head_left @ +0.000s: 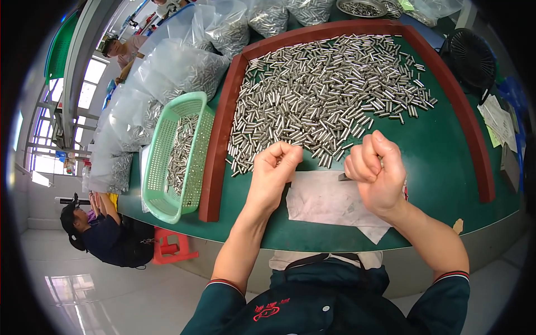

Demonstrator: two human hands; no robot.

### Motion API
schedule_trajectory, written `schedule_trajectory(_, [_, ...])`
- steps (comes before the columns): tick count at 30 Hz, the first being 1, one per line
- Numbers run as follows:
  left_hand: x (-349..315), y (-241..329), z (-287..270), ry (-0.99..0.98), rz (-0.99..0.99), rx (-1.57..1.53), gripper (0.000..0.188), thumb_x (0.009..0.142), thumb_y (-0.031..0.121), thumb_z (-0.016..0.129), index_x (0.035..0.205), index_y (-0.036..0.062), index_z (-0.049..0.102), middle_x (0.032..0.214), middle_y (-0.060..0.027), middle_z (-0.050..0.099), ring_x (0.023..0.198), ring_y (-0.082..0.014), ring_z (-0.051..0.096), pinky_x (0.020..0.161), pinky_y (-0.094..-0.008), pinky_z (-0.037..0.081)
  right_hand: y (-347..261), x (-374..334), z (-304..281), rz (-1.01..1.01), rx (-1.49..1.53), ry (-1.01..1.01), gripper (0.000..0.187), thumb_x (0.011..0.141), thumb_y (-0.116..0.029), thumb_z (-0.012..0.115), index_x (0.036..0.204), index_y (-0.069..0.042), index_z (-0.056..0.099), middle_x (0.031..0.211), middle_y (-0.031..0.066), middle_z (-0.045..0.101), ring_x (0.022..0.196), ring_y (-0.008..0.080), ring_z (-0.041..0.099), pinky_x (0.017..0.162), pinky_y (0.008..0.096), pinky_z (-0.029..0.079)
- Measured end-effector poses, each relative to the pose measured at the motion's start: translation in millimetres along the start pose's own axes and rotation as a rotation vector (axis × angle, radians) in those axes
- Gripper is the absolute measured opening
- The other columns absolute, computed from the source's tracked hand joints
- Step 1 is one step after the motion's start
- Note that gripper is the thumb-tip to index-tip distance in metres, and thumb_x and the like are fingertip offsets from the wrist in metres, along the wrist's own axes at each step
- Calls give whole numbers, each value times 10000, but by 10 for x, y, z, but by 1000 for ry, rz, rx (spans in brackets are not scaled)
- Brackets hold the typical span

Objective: Picking up small cylindrical metal parts, wiping them with a cloth, and inspecting them with a small scraping tool.

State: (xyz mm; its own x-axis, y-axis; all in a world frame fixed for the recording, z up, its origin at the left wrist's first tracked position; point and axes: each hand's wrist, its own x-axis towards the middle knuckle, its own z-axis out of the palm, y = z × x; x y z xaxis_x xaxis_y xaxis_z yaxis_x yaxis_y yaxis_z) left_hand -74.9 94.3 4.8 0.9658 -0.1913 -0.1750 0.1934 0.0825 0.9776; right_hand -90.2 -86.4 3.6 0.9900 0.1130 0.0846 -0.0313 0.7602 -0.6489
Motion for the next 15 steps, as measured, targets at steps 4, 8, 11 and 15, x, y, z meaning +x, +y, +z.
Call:
schedule_trajectory(4, [10,-82,101,140,224,727,80,682,63,655,710,12,600,464,33,344,436,-39,321,404,-218,273,-8,0,-6,4,-13,10,413,881,-245,338,496,-112,266,409,-17,257,400,74,186,402,237,177])
schedule_trajectory(8, [44,-100,152,219,386,1011,86,652,68,651,697,13,602,434,-36,368,376,-137,362,392,-283,309,0,4,19,15,-19,2,409,881,-240,336,499,-109,272,412,-18,258,403,74,188,404,234,179])
schedule_trajectory(11, [64,-112,149,206,374,1021,79,648,70,645,683,16,600,434,-49,392,370,-155,379,394,-297,320,-10,-2,10,3,-22,-4,409,882,-241,334,501,-109,271,415,-18,261,404,73,187,404,232,179])
schedule_trajectory(15, [26,-82,86,173,300,915,62,647,55,631,692,18,608,428,-3,357,382,-84,339,390,-258,298,-28,-5,12,-14,-8,4,409,885,-237,330,502,-108,270,416,-18,263,405,73,186,403,231,178])
